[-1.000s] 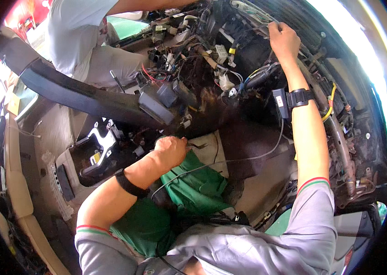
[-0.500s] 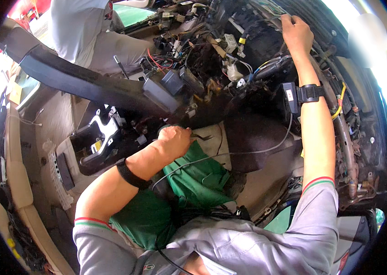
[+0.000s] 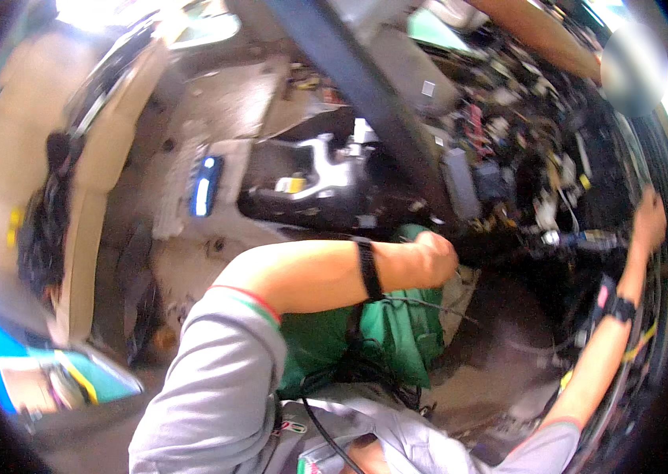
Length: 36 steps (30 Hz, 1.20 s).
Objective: The person removes wiring and plastic clips from a vehicle's exposed dashboard frame using a pry tool and pliers. They detach connectors and pull wires through the internal structure while another person works nearby.
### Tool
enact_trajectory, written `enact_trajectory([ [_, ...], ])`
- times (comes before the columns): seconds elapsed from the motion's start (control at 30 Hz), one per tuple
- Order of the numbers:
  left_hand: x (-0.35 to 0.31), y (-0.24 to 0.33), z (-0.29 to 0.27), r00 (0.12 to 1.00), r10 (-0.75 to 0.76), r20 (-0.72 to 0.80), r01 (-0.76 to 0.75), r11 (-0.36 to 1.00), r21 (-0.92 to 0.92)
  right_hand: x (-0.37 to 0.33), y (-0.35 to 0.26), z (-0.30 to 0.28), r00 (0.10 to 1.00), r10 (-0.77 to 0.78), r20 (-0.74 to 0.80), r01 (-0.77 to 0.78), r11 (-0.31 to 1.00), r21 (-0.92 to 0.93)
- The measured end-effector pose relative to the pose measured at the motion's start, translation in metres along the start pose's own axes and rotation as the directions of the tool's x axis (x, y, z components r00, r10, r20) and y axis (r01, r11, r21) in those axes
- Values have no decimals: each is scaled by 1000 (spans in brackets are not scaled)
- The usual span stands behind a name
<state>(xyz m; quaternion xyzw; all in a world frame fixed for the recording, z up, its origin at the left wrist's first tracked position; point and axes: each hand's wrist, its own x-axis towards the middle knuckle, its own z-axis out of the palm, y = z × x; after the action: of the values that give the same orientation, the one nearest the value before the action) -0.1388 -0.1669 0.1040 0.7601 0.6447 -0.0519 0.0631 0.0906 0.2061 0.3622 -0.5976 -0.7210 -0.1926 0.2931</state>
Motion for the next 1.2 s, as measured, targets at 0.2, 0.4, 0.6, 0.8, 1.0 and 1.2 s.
enact_trajectory([
  [0.2,13,0,-7,974,26,226,-4,995,-96,20,26,32,997,-58,48,54,995,84],
  [0.4,4,2,-11,986,83,146,-79,996,-36,9,16,20,999,-46,2,46,998,49],
  [0.6,36,-1,21,999,30,34,-28,997,-77,21,10,34,1000,-24,0,24,999,45],
  [0.8,-24,-10,-39,985,106,138,-105,994,-11,43,25,38,999,-1,52,2,1000,-14],
  [1.0,-59,-10,-62,983,55,177,-66,996,58,-60,-59,-73,945,-310,-103,303,950,-74],
  [1.2,-70,-7,-60,961,-34,274,-4,991,135,-66,-72,-69,963,-245,-117,246,969,0],
])
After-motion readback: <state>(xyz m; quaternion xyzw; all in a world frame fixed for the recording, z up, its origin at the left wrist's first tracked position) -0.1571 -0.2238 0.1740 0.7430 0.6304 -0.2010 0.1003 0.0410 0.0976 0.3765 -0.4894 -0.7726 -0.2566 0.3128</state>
